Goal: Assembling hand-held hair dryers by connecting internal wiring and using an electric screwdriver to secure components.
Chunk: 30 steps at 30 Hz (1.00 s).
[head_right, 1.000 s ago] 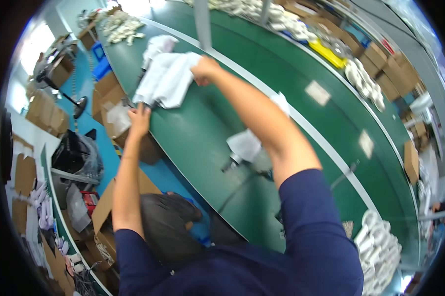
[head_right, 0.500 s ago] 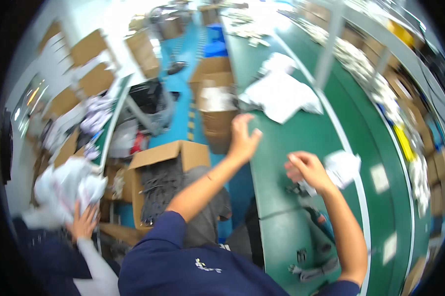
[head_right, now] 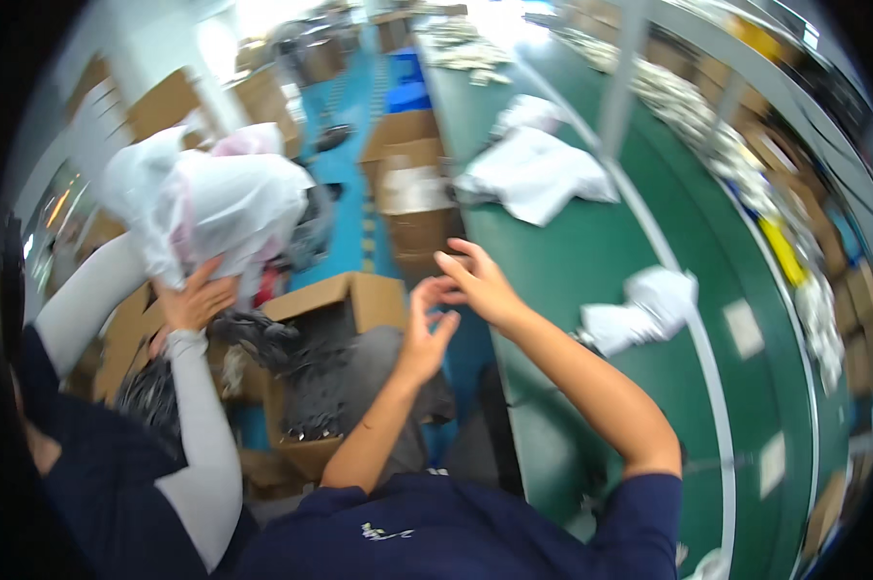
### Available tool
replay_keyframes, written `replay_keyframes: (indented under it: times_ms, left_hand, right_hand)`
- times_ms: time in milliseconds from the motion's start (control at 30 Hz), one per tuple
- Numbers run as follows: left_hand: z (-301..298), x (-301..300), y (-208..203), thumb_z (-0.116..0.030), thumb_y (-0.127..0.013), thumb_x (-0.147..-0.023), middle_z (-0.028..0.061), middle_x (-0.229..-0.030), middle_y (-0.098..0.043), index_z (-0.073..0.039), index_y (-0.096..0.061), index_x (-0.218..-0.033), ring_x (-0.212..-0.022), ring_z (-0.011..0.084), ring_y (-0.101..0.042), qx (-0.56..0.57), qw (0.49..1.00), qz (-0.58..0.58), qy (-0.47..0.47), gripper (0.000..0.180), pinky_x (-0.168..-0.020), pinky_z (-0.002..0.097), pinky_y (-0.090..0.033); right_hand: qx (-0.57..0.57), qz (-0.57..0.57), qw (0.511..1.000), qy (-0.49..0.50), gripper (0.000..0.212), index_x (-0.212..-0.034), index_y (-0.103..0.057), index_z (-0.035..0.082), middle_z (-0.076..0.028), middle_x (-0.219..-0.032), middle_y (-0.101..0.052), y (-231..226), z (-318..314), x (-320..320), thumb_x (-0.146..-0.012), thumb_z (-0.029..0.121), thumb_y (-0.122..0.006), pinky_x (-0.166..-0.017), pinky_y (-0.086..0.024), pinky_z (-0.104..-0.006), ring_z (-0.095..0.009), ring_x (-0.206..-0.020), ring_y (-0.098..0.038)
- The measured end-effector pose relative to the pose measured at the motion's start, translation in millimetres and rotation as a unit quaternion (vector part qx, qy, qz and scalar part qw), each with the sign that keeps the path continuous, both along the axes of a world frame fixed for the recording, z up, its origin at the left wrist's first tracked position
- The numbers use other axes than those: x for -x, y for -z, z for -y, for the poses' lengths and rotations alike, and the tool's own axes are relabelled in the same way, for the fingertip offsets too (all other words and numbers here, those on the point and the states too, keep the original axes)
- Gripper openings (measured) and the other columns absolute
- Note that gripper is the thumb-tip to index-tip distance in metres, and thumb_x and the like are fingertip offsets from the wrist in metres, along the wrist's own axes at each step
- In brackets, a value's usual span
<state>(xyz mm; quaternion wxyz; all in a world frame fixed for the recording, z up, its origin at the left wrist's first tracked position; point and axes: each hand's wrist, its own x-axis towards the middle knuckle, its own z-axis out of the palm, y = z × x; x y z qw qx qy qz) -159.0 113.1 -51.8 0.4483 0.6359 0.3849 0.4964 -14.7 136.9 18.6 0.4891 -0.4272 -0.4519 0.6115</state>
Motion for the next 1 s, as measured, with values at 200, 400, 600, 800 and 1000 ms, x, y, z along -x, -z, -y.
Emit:
replay_keyframes:
  times_ms: [200, 400, 600, 800, 1000]
  left_hand:
    - [-26.4, -72.1, -2.0, -0.007, -0.060, -0.087, 0.0120, -0.120, -0.057, -0.001, -0.047, -0.124, -0.110, 0.0203, -0.055, 0.010, 0.998, 0.052, -0.015, 0.039, -0.089, 0.0324, -0.047]
    - [37.5, -96.7, 0.0, -0.005, -0.059, -0.089, 0.0112, -0.106, -0.063, 0.002, -0.058, -0.106, -0.099, 0.0194, -0.060, -0.018, 0.995, 0.066, 0.074, 0.019, -0.083, 0.0312, -0.049]
    - [70.0, -101.9, 23.8, -0.003, -0.057, -0.086, 0.0122, -0.095, -0.063, -0.001, -0.060, -0.097, -0.090, 0.0261, -0.061, -0.072, 0.996, -0.045, 0.034, 0.012, -0.080, 0.0335, -0.048]
    - [67.3, -97.7, 20.8, -0.003, -0.058, -0.085, 0.0126, -0.093, -0.063, -0.001, -0.060, -0.093, -0.087, 0.0289, -0.060, -0.087, 0.996, -0.020, 0.013, 0.008, -0.079, 0.0351, -0.047]
    - [72.6, -106.8, 26.7, -0.001, -0.058, -0.084, 0.0123, -0.092, -0.063, -0.001, -0.060, -0.091, -0.088, 0.0276, -0.060, -0.118, 0.993, -0.007, 0.020, 0.006, -0.079, 0.0350, -0.047]
  right_hand:
    - [0.058, -0.029, 0.963, 0.261, 0.051, -0.132, -0.037, 0.005, -0.014, -0.120, -0.051, 8.1, 20.2, -89.2, -0.094, 0.032, -0.056, -0.070, -0.054, -0.0328, -0.023, -0.092, -0.064]
    - [-0.019, -0.156, 0.959, 0.235, 0.084, -0.149, -0.003, 0.015, -0.020, -0.145, -0.023, -3.2, 84.8, -96.1, -0.092, 0.050, -0.054, -0.086, -0.053, -0.0483, -0.036, -0.114, -0.054]
    - [-0.187, 0.135, 0.917, 0.326, 0.117, -0.149, 0.004, 0.016, -0.019, -0.150, -0.015, -20.8, 106.5, -77.7, -0.072, 0.041, -0.080, -0.093, -0.048, -0.0452, -0.035, -0.126, -0.043]
    - [-0.282, 0.415, 0.779, 0.377, 0.109, -0.148, -0.013, 0.007, -0.025, -0.145, -0.024, -32.6, 75.5, -118.6, -0.069, 0.041, -0.081, -0.096, -0.044, -0.0439, -0.040, -0.125, -0.043]
    - [-0.289, 0.438, 0.794, 0.306, 0.091, -0.144, -0.021, 0.006, -0.024, -0.141, -0.036, 25.9, 40.9, -196.5, -0.075, 0.028, -0.076, -0.105, -0.036, -0.0413, -0.038, -0.130, -0.040]
